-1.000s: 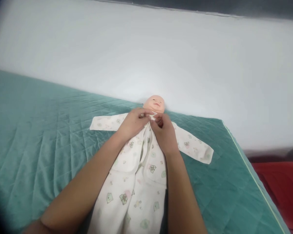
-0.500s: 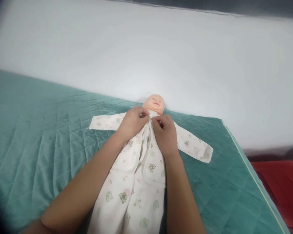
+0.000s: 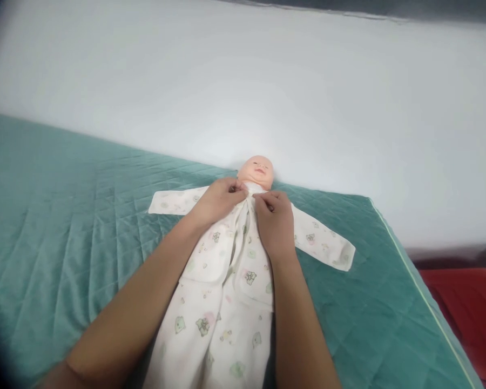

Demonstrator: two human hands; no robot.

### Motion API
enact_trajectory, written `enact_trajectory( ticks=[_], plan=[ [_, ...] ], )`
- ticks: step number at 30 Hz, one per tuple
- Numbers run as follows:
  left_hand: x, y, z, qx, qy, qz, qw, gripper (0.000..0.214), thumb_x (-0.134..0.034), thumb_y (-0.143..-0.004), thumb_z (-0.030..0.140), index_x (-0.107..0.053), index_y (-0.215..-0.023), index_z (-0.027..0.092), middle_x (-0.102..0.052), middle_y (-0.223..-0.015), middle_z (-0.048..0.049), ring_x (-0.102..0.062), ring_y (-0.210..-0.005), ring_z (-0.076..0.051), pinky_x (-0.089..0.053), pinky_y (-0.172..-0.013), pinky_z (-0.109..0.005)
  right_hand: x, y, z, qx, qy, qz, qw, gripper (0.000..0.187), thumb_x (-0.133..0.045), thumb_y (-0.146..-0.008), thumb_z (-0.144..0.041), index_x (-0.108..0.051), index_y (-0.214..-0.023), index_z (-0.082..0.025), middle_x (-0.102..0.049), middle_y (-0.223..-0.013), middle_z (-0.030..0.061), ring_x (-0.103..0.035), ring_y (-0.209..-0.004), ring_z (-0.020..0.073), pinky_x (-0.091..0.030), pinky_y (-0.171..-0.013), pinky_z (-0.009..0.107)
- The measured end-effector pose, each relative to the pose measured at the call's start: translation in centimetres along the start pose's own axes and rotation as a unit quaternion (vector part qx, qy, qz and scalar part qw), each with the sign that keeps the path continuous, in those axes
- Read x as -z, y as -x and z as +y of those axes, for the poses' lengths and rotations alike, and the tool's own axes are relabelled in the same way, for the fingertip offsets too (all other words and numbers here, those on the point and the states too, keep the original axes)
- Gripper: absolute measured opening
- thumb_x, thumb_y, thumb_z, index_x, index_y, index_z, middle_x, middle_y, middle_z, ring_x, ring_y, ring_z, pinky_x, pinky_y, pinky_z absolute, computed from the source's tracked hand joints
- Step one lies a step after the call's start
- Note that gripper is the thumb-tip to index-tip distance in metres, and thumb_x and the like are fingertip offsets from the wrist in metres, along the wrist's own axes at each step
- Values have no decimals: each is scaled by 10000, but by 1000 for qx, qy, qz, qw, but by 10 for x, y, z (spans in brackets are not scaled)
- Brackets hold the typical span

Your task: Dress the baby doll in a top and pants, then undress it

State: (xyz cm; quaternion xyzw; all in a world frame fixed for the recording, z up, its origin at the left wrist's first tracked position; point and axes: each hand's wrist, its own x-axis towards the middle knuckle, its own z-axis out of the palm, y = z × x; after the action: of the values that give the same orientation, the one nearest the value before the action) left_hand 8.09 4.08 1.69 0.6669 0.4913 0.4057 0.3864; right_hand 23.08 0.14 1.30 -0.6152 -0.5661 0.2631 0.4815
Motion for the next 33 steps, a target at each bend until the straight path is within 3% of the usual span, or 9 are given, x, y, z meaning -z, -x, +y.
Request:
enact_trajectory(
  ticks=[5, 11, 16, 21, 29, 33],
  plan=[
    [1, 2, 2, 3, 13, -14, 1000, 125, -562, -847, 227, -616, -740, 191, -644, -779, 0, -563, -721, -153, -406, -659, -281, 3, -3, 3, -47, -45, -27, 997, 154, -648, -820, -296, -776, -897, -259, -687, -1144, 30, -610, -1127, 253, -431, -1038, 409],
    [-4, 0, 3, 7, -45, 32, 998, 100, -568, -858, 183, -627, -778, 186, -689, -877, -25, -608, -815, -173, -445, -770, -311, 2, -4, 5, -29, -57, -31, 998, 164, -640, -825, -285, -769, -924, -266, -673, -1148, 32, -592, -1157, 240, -427, -1051, 406],
    [-6, -1, 4, 24, -43, 34, 998, 101, -566, -851, 182, -616, -763, 189, -685, -826, -23, -608, -771, -177, -437, -727, -315, 1, -3, 5, -26, -45, -29, 998, 178, -630, -824, -290, -760, -940, -253, -640, -1158, 45, -595, -1101, 238, -420, -1055, 429],
    [-8, 1, 5, 23, -81, 41, 996, 112, -546, -868, 199, -602, -772, 188, -685, -865, -28, -606, -803, -179, -437, -755, -322, 0, -5, 8, -10, -33, -37, 999, 190, -616, -840, -317, -750, -960, -256, -609, -1234, 48, -549, -1205, 247, -362, -1120, 454],
    [-11, 0, 3, -7, -131, 52, 990, 264, -569, -908, 434, -590, -783, 202, -686, -919, -38, -604, -831, -189, -422, -730, -324, 0, -6, 13, 22, -46, -55, 997, 224, -648, -848, -334, -746, -1046, -295, -606, -1291, 35, -517, -1293, 244, -359, -1135, 458],
    [-12, -3, 1, -6, -138, 53, 989, 140, -595, -855, 315, -598, -771, 204, -700, -947, -31, -608, -845, -185, -421, -715, -315, 1, -6, 14, 14, -63, -60, 996, 214, -698, -810, -333, -744, -1014, -285, -610, -1299, 35, -553, -1256, 248, -373, -1120, 466]
  ],
)
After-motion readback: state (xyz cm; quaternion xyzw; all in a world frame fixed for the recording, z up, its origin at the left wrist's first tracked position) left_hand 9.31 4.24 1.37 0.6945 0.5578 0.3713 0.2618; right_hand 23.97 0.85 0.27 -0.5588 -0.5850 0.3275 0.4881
